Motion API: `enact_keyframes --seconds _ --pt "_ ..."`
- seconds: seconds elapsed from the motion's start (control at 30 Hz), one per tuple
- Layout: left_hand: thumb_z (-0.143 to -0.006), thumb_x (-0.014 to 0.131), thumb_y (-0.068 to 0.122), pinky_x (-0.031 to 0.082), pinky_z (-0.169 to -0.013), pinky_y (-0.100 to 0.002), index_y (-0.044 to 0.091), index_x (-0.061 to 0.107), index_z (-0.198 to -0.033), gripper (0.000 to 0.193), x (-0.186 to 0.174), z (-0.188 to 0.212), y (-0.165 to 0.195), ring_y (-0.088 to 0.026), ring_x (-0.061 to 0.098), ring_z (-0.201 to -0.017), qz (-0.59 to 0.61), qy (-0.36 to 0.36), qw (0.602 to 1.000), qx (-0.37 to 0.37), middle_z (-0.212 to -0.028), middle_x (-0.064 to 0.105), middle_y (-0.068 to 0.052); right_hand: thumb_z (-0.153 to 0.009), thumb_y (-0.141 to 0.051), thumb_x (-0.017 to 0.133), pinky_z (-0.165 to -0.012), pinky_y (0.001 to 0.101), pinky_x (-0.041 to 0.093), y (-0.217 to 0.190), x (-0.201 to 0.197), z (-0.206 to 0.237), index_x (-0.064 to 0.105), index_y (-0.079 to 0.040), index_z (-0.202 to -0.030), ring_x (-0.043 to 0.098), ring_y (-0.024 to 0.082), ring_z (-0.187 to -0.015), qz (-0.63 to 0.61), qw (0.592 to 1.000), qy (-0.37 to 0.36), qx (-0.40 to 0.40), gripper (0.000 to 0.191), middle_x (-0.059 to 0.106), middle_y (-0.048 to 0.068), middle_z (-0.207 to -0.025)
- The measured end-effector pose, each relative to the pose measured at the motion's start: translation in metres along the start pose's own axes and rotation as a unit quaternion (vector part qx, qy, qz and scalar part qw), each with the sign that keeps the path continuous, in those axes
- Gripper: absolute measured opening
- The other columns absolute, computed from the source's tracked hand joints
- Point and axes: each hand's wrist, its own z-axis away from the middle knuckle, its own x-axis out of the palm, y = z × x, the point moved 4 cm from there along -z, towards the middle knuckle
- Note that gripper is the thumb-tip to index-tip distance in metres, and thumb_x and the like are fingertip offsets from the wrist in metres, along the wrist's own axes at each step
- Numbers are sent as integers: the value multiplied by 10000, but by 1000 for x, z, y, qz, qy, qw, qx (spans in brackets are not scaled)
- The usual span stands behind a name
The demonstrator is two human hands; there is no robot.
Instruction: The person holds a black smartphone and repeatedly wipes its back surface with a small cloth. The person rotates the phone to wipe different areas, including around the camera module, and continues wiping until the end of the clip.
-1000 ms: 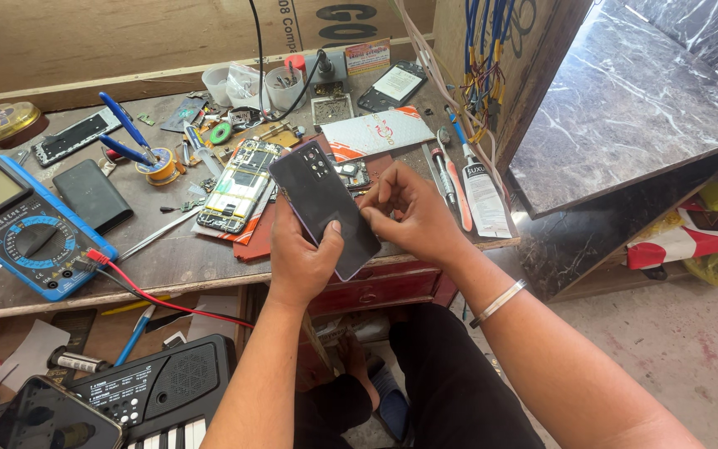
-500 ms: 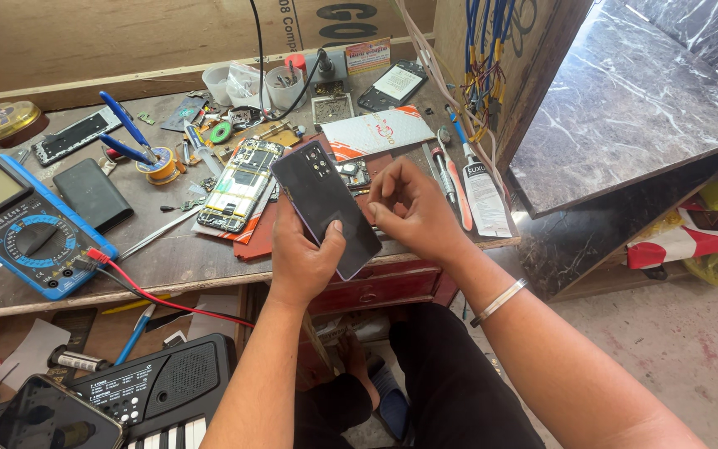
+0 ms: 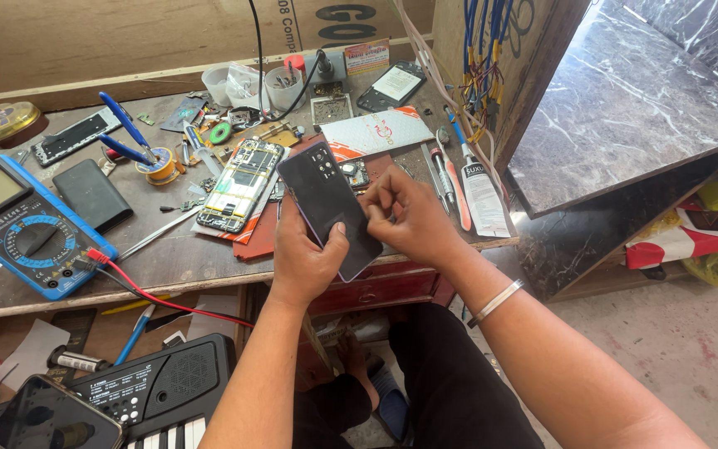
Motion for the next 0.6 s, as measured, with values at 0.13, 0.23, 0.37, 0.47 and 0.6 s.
enact_keyframes --seconds 0.13,0.23,0.37,0.47,0.6 --pt "-885 609 1 547 -961 -315 -23 470 -1375 510 -3 1 -2 -183 674 -1059 14 15 1000 -18 -1166 675 -120 -912 22 531 -667 218 408 7 -10 1 403 -92 -963 437 64 -762 -38 998 50 -24 179 545 17 -872" --pt "-900 602 5 541 -977 -312 -19 461 -1381 501 -3 0 -2 -178 671 -1072 36 17 999 -6 -1179 677 -113 -981 -33 633 -611 225 384 11 -6 2 425 -89 -1018 440 41 -712 -111 992 37 50 218 472 -10 -834" --pt "-935 606 21 544 -979 -304 -12 438 -1401 496 -5 0 -2 -160 665 -1082 69 23 997 -2 -1195 657 -104 -987 -95 699 -656 239 427 -1 -1 1 466 -85 -1147 542 65 -735 -78 995 14 54 283 614 30 -843" --pt "-964 630 40 555 -969 -293 3 403 -1403 495 -5 -1 -3 -141 671 -1097 120 19 993 2 -1201 655 -96 -978 -98 675 -802 238 530 -11 2 -1 457 -87 -1222 639 65 -915 -151 988 -11 25 327 689 14 -1024" --pt "-983 692 58 574 -869 -283 -37 563 -1258 319 0 -1 -12 -139 695 -1016 144 -19 988 -61 -1129 707 -106 -990 -71 679 -848 242 507 -5 0 0 488 -79 -1267 616 72 -967 -143 989 -9 43 336 657 14 -1025"
